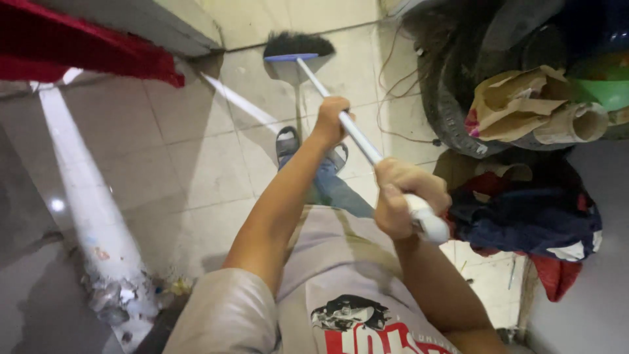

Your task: The person sweeps the floor with a broom, moving debris into a corner and under a shoe rack.

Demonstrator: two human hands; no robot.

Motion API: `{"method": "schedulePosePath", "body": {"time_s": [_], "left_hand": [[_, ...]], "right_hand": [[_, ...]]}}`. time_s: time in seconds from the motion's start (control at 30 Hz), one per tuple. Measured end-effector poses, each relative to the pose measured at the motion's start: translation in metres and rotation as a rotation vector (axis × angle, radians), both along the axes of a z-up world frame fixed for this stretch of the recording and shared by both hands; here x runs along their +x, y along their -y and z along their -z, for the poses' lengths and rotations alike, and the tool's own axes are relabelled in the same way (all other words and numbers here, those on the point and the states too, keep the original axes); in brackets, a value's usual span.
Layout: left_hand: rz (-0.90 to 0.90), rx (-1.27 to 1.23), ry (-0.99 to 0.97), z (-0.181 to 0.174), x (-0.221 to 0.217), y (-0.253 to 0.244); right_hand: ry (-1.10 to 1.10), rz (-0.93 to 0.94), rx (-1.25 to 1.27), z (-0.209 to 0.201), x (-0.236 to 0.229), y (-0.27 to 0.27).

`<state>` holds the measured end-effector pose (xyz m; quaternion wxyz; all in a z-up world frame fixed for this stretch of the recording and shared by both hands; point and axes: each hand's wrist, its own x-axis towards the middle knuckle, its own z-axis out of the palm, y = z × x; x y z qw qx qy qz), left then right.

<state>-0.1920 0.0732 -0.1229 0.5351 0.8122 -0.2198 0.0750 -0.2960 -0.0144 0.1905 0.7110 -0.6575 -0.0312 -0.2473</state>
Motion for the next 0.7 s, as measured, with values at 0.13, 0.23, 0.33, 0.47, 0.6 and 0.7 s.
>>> {"method": "schedulePosePath", "body": {"time_s": [0.13,0.23,0.33,0.47,0.6,0.7], "left_hand": [[0.063,-0.068,0.010,-0.021,-0.048,0.008],[0.190,-0.141,-0.094,-0.050,-0.060,0.004],[0.241,-0.141,-0.176,-0.084,-0.068,0.004],[0.152,-0.249,-0.030,-0.092,-0.044,0.006],[0.120,-0.155,-0.081,-0.047,0.001,-0.009],[0.150,-0.088,-0.074,-0.019,0.006,-0.009]], "right_hand": [[-0.050,0.045,0.023,-0.030,-0.032,0.005],[-0.127,0.047,-0.122,-0.057,-0.049,0.011],[-0.139,0.061,0.087,-0.084,-0.062,0.007],[-0.121,0.062,0.002,-0.097,-0.050,0.002],[-0.233,-0.132,-0.280,-0.049,-0.008,-0.017],[-0.084,0.046,-0.101,-0.033,0.006,-0.031]]}}
